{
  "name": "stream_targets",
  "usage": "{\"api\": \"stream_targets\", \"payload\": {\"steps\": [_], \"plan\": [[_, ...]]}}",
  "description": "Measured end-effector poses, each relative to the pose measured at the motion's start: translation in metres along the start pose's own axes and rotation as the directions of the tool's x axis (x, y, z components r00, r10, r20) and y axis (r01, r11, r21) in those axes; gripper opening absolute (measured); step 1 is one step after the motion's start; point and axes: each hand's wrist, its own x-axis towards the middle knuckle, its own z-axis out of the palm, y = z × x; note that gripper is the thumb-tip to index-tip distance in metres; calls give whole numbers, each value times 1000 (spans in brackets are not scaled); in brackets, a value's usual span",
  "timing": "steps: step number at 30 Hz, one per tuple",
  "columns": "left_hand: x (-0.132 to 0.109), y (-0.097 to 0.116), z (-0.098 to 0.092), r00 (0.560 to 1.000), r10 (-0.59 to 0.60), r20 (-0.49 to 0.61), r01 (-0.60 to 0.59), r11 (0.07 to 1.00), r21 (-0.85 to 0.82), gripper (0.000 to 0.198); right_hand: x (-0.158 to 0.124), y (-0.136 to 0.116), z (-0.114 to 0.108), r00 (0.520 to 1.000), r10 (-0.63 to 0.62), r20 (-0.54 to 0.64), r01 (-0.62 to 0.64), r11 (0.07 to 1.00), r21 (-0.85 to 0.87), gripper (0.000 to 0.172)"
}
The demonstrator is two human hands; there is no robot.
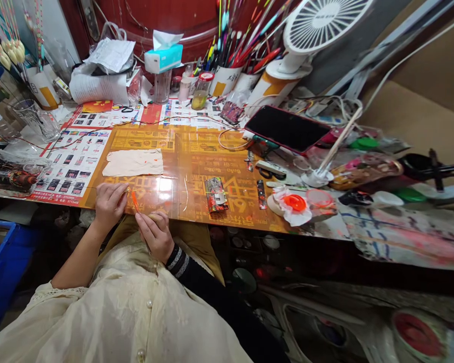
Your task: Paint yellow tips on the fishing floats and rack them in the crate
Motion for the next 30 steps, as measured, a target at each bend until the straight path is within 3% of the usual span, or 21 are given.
{"api": "stream_targets", "payload": {"steps": [4,18,30], "plan": [[1,0,-1,999,19,-33,-19,1000,-2,27,0,0,-1,1000,-2,-5,3,1000,26,66],[-2,-2,1,999,-43,27,44,998,-36,28,-1,0,6,999,37,31,-36,998,-58,59],[-2,-1,1,1000,-30,2,30,999,-26,27,-6,1,6,999,39,38,-36,997,-67,56]]}}
